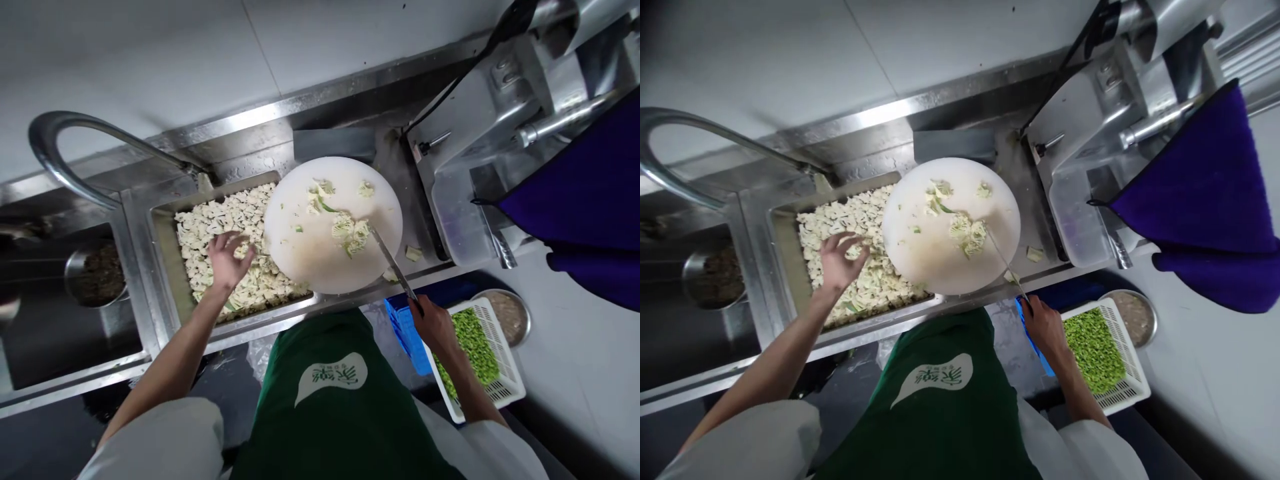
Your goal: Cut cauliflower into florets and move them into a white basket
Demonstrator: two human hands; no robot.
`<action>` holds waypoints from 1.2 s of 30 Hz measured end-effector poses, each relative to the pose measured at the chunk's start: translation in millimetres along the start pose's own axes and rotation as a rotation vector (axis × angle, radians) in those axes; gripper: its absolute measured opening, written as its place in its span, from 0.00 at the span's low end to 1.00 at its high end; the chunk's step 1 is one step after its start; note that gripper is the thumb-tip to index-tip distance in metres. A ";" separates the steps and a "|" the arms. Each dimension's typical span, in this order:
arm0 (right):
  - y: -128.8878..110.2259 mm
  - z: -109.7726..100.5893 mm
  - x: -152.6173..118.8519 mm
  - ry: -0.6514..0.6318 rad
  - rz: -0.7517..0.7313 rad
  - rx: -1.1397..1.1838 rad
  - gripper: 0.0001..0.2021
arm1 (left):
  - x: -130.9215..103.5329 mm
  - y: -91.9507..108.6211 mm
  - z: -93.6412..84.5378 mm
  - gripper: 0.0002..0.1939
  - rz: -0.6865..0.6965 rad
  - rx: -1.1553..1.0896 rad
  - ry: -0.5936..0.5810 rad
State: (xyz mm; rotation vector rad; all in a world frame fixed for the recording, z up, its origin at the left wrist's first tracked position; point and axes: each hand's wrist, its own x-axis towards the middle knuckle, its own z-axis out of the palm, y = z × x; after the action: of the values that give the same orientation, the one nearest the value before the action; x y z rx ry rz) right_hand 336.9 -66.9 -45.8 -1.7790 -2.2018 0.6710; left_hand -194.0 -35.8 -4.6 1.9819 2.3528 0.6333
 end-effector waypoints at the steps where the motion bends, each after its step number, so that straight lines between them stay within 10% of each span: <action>1: -0.9 -0.5 -0.7 0.013 0.021 0.021 0.24 | 23.7 13.0 6.5 0.17 0.021 -0.055 0.011; 7: -3.8 -11.2 1.5 0.072 0.170 0.118 0.25 | 159.8 120.7 87.2 0.11 0.191 -0.248 -0.240; 12: 0.3 -17.6 2.5 0.088 0.285 0.137 0.25 | 186.2 122.4 112.7 0.08 -0.040 -0.615 -0.204; 19: 11.5 -25.0 39.6 0.119 0.255 0.042 0.21 | 146.8 108.8 82.8 0.18 -0.343 -1.221 -0.132; 26: 15.7 -40.7 121.1 0.090 0.119 -0.262 0.16 | 95.0 112.2 34.8 0.30 -0.248 -1.217 -0.233; 32: 1.1 -44.8 145.4 -0.021 0.025 -0.400 0.14 | 21.5 16.1 -10.7 0.20 -0.549 -0.936 -0.106; 36: 1.2 -39.8 138.4 -0.067 -0.034 -0.421 0.15 | -3.9 -21.1 -10.5 0.18 -0.656 -0.597 0.146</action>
State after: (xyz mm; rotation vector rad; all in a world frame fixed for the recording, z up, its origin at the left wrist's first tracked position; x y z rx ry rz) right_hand 323.4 75.2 -26.2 -1.9199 -2.5592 0.2743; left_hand -215.8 -45.2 -2.3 0.8883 2.2903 1.2403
